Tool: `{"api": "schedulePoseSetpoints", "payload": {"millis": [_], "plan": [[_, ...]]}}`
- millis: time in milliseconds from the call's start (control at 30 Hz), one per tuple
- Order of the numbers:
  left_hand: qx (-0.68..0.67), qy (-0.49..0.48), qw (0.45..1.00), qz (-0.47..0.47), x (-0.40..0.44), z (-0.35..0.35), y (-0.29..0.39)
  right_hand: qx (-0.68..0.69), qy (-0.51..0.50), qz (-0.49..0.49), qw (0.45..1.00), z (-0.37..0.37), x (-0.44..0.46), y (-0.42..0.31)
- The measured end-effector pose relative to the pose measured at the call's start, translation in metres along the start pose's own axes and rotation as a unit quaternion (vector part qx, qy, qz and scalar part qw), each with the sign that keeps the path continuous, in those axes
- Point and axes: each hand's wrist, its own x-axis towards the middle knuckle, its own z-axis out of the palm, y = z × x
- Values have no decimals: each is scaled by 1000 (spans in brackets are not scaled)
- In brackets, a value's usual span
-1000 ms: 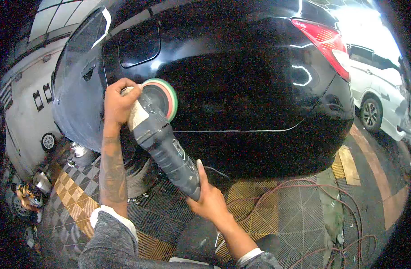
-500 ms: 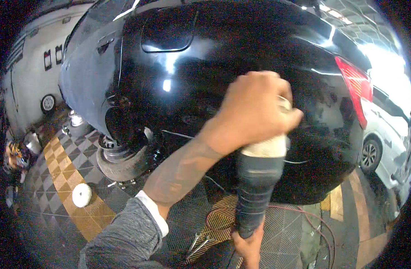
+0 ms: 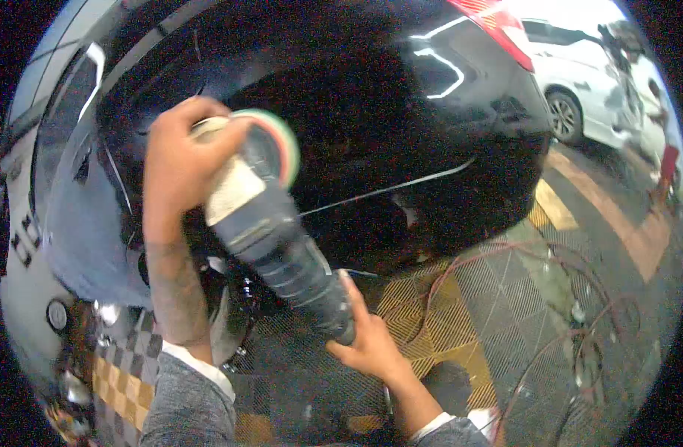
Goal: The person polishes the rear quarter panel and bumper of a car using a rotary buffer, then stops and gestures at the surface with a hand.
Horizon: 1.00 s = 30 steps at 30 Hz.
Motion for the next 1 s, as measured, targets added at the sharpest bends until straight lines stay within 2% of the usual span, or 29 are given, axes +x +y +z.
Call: {"api": "schedulePoseSetpoints", "payload": {"millis": [33,100,267,367,400,500,667,767,900,967,1000], "plan": [[-38,-8,998,-53,-4,-10,-9,18,-9,-1,1000,16,4,1],[-41,-7,998,-43,-14,-30,-31,40,-14,16,999,44,10,-3],[-76,-22,993,-90,-34,-71,-81,37,-18,-41,998,98,26,-19],[-55,-17,990,-127,-50,-90,-101,32,-44,-49,997,126,34,-18],[-36,-8,993,-114,-56,-95,-105,33,-59,-46,997,133,35,-17],[-24,2,992,-121,-68,-101,-113,58,-96,3,994,143,36,-20],[-32,-4,992,-119,-68,-84,-89,39,-100,22,994,121,23,-13],[-17,-34,997,-66,-52,-65,-67,76,-78,33,994,102,11,-6],[-5,-91,987,131,-18,-29,-38,90,16,-4,996,76,-4,9],[0,-129,973,192,2,-11,-23,80,78,-37,993,67,-9,20],[4,-145,971,188,6,-7,-14,88,88,-28,992,63,-11,22]]}}
